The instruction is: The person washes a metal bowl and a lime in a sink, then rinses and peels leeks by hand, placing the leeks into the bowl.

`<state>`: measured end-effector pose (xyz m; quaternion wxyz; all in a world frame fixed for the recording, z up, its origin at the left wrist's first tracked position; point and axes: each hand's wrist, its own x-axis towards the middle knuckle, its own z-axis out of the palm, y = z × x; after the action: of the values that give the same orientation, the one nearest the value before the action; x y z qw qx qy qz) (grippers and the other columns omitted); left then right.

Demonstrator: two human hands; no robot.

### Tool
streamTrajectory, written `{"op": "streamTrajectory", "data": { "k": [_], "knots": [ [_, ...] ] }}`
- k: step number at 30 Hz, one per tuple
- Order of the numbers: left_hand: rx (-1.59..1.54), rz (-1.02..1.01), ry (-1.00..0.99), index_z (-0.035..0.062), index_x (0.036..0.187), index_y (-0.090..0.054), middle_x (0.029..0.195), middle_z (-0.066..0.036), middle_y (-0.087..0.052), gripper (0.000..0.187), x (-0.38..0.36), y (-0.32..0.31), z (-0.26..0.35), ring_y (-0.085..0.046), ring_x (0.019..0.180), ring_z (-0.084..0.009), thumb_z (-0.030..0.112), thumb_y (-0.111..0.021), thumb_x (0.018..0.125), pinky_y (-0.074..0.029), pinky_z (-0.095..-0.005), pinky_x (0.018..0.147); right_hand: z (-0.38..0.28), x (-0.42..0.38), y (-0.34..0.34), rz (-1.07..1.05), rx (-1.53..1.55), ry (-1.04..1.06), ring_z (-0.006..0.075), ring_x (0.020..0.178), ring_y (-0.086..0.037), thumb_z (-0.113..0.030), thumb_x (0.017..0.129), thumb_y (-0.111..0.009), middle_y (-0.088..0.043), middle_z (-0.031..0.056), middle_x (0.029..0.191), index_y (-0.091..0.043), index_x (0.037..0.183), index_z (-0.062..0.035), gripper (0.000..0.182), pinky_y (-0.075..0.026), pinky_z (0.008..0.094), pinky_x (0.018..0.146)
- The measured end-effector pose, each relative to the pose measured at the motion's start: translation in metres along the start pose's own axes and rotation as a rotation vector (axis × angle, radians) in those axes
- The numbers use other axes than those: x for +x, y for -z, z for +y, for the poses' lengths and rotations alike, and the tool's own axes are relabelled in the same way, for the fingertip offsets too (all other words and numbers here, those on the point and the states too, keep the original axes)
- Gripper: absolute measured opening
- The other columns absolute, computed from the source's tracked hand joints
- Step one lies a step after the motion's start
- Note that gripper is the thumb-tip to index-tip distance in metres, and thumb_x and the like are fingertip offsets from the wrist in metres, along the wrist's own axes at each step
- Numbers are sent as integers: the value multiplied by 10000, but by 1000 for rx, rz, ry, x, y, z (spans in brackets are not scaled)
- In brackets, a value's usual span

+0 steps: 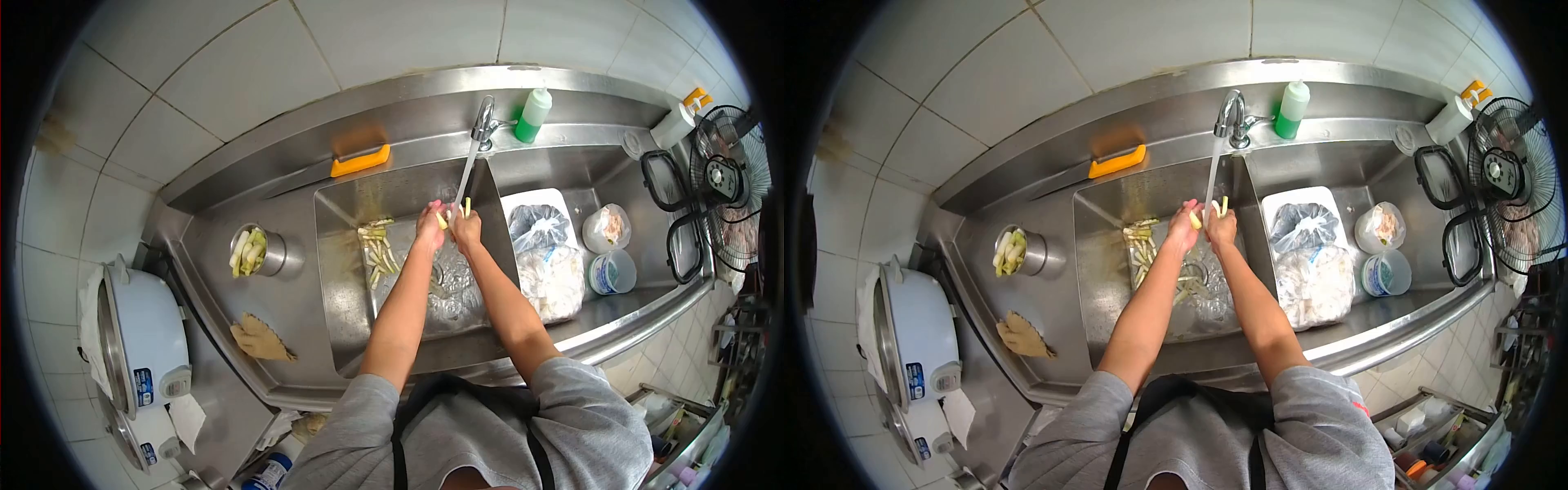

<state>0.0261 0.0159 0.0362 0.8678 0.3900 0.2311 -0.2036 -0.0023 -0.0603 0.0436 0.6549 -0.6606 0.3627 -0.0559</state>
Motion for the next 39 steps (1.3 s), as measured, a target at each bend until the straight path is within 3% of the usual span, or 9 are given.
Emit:
{"op": "streamTrajectory", "data": {
  "k": [5, 7, 8, 11, 13, 14, 19, 26, 39],
  "knots": [
    [205, 184, -137, 60, 986, -495, 829, -75, -549, 236, -7, -1, -7, -507, 648, -137, 254, -446, 860, -431, -278, 596, -8, 3, 11, -194, 327, -139, 138, 335, -433, -256, 773, -567, -509, 77, 537, -493, 773, 23, 289, -316, 269, 279],
    [563, 136, -122, 61, 1005, -503, 805, -59, -560, 318, -14, 2, -6, -525, 609, -124, 324, -379, 876, -438, -247, 544, -13, 4, 12, -183, 282, -138, 127, 329, -411, -266, 755, -596, -516, 74, 566, -492, 783, 15, 301, -295, 253, 272],
    [377, 68, 11, 65, 1029, -507, 881, -78, -554, 355, -15, 1, -4, -543, 733, -155, 338, -337, 879, -436, -253, 616, -15, 4, 12, -181, 286, -141, 127, 329, -411, -266, 755, -596, -516, 74, 566, -492, 783, 15, 301, -295, 253, 272],
    [38, 33, 25, 63, 1089, -476, 977, -102, -527, 357, 4, 10, -14, -520, 865, -192, 299, -322, 870, -425, -280, 722, -20, -1, 17, -359, 214, -191, 105, 393, -428, -288, 735, -626, -522, 62, 625, -486, 842, 0, 338, -312, 220, 304],
    [-24, 96, 3, 50, 1126, -442, 1047, -108, -497, 340, -8, 4, -5, -482, 944, -223, 217, -350, 844, -392, -309, 811, -29, -17, 25, -383, -42, -75, 84, 432, -428, -320, 664, -688, -527, 46, 647, -494, 912, -3, 447, -297, 202, 316],
    [-44, 109, 19, 43, 1101, -449, 1022, -101, -501, 323, -6, 5, -1, -489, 919, -222, 205, -351, 839, -402, -320, 799, -34, -24, 30, -422, -42, -43, 105, 603, -513, -337, 525, -769, -567, 65, 756, -562, 833, -11, 494, -362, 229, 380],
    [-9, 12, -8, 12, 1169, -359, 1062, -122, -478, 342, -2, 7, -2, -484, 944, -218, 92, -358, 836, -390, -325, 835, -18, -15, 26, -306, -141, 12, 98, 629, -528, -188, 546, -728, -579, 39, 754, -580, 809, -2, 355, -414, 229, 539],
    [205, -67, -65, -22, 1232, -284, 1157, -131, -426, 405, -16, -5, -4, -425, 1045, -185, 68, -379, 848, -313, -271, 900, -8, -6, 24, -298, 117, -141, 75, 465, -437, -108, 618, -651, -535, 13, 630, -567, 794, -29, 210, -304, 228, 344],
    [408, -298, 17, -50, 1192, -301, 1012, -123, -508, 362, -12, 13, 1, -546, 846, -217, 64, -393, 861, -482, -316, 718, -28, 8, 30, -310, 264, -193, 94, 388, -405, -66, 704, -567, -507, 32, 606, -522, 761, -18, 87, -302, 216, 322]
  ]
}}
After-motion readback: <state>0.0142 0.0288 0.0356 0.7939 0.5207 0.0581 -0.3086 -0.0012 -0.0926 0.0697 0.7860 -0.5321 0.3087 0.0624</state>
